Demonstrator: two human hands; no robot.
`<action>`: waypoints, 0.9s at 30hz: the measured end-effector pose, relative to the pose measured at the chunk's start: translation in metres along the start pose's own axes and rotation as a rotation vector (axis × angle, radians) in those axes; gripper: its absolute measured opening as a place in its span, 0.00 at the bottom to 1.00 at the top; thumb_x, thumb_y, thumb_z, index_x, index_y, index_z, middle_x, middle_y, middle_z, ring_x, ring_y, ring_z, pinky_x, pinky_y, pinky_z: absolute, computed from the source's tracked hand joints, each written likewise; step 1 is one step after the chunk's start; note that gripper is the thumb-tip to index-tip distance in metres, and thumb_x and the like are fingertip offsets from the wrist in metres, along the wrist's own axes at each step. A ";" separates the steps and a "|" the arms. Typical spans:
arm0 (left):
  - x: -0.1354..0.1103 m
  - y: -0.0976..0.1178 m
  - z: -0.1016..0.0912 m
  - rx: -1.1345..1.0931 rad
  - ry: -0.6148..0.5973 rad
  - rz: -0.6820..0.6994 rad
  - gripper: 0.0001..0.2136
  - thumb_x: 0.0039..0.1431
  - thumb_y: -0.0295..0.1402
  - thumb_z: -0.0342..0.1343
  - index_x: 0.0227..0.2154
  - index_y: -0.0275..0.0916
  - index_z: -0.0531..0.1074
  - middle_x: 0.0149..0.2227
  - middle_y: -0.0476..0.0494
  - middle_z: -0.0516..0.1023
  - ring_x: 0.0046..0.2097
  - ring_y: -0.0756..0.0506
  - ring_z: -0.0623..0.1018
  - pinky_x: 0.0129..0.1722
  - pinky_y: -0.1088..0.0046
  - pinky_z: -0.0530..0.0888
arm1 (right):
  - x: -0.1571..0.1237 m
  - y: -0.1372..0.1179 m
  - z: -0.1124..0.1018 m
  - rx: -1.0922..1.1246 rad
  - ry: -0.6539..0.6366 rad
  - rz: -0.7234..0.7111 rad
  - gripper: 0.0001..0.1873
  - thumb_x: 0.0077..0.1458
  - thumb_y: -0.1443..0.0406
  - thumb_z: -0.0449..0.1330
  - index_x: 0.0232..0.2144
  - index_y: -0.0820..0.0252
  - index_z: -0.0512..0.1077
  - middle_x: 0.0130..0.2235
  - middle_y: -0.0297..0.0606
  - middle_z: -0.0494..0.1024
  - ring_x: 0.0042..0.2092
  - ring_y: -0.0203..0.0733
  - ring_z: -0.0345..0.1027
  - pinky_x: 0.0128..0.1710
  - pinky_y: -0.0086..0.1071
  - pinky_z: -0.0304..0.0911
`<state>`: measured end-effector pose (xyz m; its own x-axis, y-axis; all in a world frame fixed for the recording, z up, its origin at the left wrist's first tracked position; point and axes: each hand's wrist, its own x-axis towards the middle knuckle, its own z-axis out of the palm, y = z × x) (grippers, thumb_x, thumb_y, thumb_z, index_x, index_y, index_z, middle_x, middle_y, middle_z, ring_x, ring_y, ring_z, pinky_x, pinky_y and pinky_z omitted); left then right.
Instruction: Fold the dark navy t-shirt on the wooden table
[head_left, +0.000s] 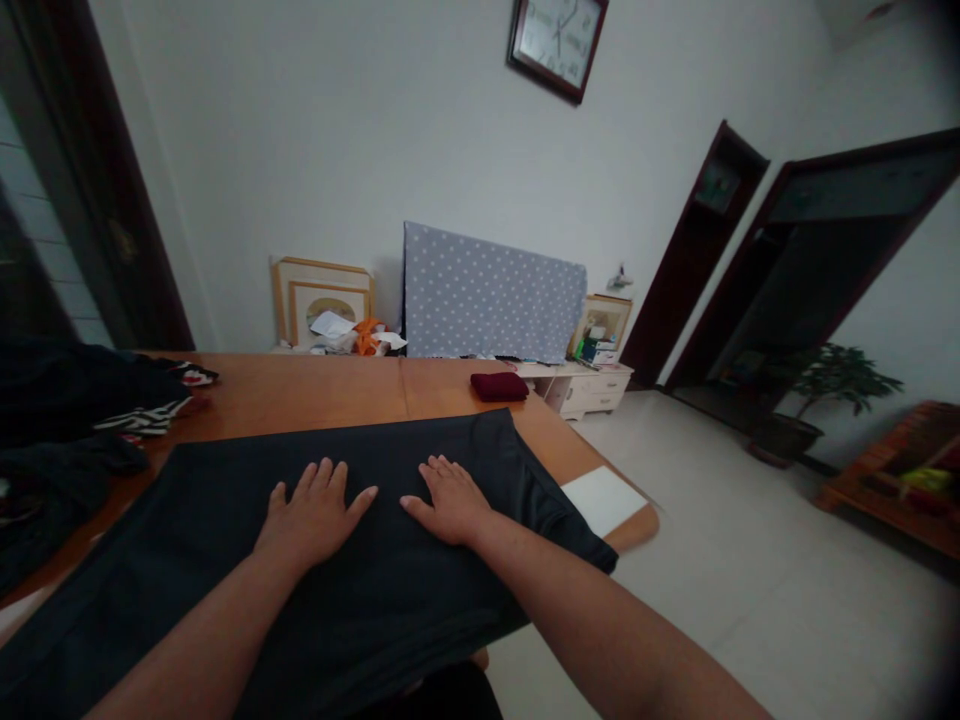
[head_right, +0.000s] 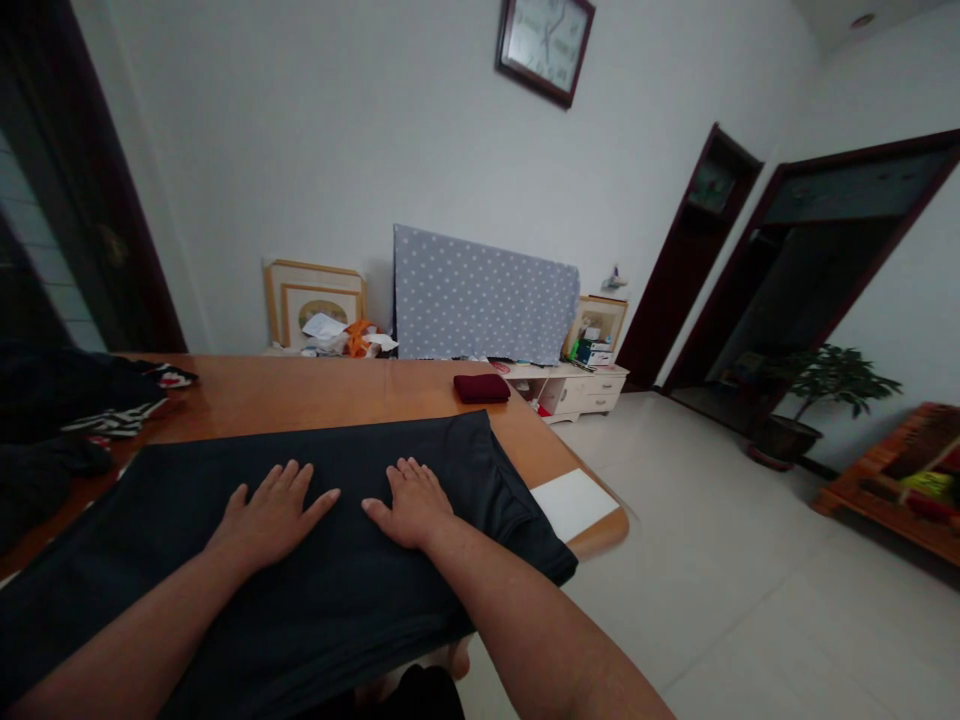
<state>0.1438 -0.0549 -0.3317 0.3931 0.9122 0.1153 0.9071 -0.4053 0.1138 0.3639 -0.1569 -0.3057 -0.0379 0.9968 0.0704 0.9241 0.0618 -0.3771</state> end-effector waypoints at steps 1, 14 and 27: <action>0.001 -0.001 0.000 0.001 0.004 0.003 0.43 0.59 0.61 0.36 0.66 0.33 0.58 0.70 0.30 0.51 0.70 0.29 0.50 0.62 0.37 0.50 | 0.000 0.000 -0.003 0.014 -0.021 -0.004 0.45 0.62 0.40 0.43 0.68 0.66 0.53 0.70 0.49 0.49 0.71 0.52 0.38 0.68 0.47 0.37; 0.002 -0.002 -0.007 -0.017 -0.058 0.010 0.42 0.59 0.60 0.37 0.67 0.34 0.57 0.70 0.31 0.50 0.70 0.28 0.48 0.62 0.37 0.51 | -0.090 0.084 -0.034 -0.175 0.092 0.404 0.41 0.66 0.45 0.39 0.68 0.71 0.52 0.70 0.52 0.49 0.71 0.53 0.36 0.68 0.47 0.35; 0.001 -0.001 -0.009 0.013 -0.083 -0.021 0.42 0.58 0.60 0.38 0.68 0.35 0.55 0.71 0.35 0.49 0.71 0.30 0.47 0.64 0.38 0.50 | -0.007 0.156 -0.088 -0.027 0.358 0.437 0.25 0.65 0.59 0.44 0.49 0.64 0.76 0.50 0.46 0.79 0.52 0.47 0.71 0.51 0.36 0.63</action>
